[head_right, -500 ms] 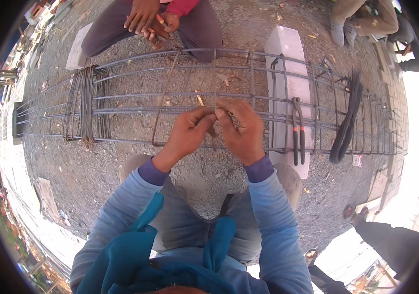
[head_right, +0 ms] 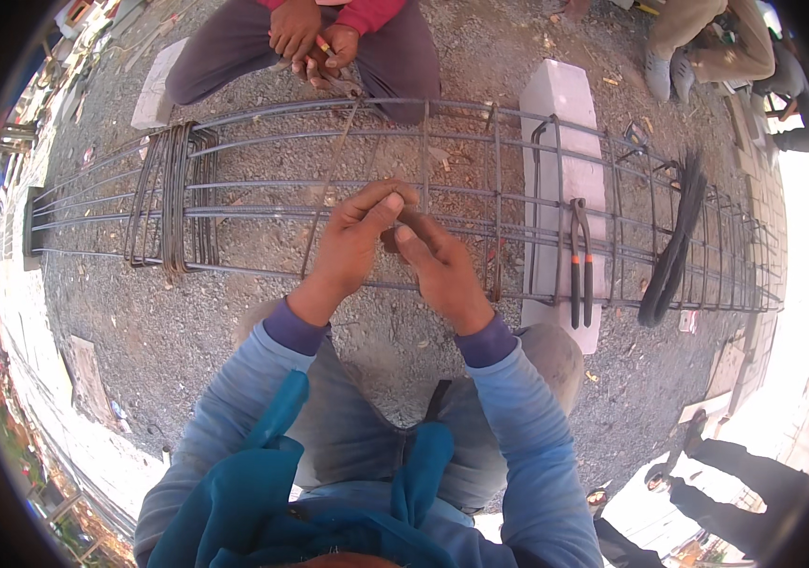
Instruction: The person ties steel reinforcement bars together using wire and a pair of pliers while working on a construction project.
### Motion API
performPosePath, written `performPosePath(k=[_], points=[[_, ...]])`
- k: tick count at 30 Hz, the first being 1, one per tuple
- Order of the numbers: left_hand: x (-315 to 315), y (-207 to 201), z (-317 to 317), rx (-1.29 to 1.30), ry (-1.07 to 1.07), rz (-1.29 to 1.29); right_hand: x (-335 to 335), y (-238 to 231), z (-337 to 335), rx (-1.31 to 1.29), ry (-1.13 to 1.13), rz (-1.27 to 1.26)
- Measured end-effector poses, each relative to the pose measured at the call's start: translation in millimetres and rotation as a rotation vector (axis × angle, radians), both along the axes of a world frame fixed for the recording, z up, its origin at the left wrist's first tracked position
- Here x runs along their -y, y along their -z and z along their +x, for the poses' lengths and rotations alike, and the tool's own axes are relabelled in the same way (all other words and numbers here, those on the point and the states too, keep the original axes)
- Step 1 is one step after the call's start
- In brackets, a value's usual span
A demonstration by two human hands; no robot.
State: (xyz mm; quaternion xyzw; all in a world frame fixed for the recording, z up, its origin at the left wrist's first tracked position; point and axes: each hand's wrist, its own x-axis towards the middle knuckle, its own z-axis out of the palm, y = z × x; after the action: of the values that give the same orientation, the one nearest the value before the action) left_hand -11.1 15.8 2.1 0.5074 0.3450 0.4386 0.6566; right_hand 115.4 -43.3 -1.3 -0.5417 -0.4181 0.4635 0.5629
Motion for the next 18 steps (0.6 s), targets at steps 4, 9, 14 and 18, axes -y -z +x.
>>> performPosePath(k=[4,9,14,18], points=[[-5.8,-2.2,-8.7,0.067,0.151,-0.283,5.5,3.1,-0.5,-0.394,-0.277,-0.285],[-5.5,-4.3,-3.7,-0.027,0.12,-0.1,2.1,7.9,-6.3,0.187,-0.122,-0.168],[-4.1,-5.7,1.7,-0.142,0.024,-0.026,0.0,-2.2,-11.4,0.451,0.012,-0.029],[-4.1,-6.4,0.7,-0.097,0.024,-0.078,3.7,-12.7,-9.3,0.469,-0.05,0.043]])
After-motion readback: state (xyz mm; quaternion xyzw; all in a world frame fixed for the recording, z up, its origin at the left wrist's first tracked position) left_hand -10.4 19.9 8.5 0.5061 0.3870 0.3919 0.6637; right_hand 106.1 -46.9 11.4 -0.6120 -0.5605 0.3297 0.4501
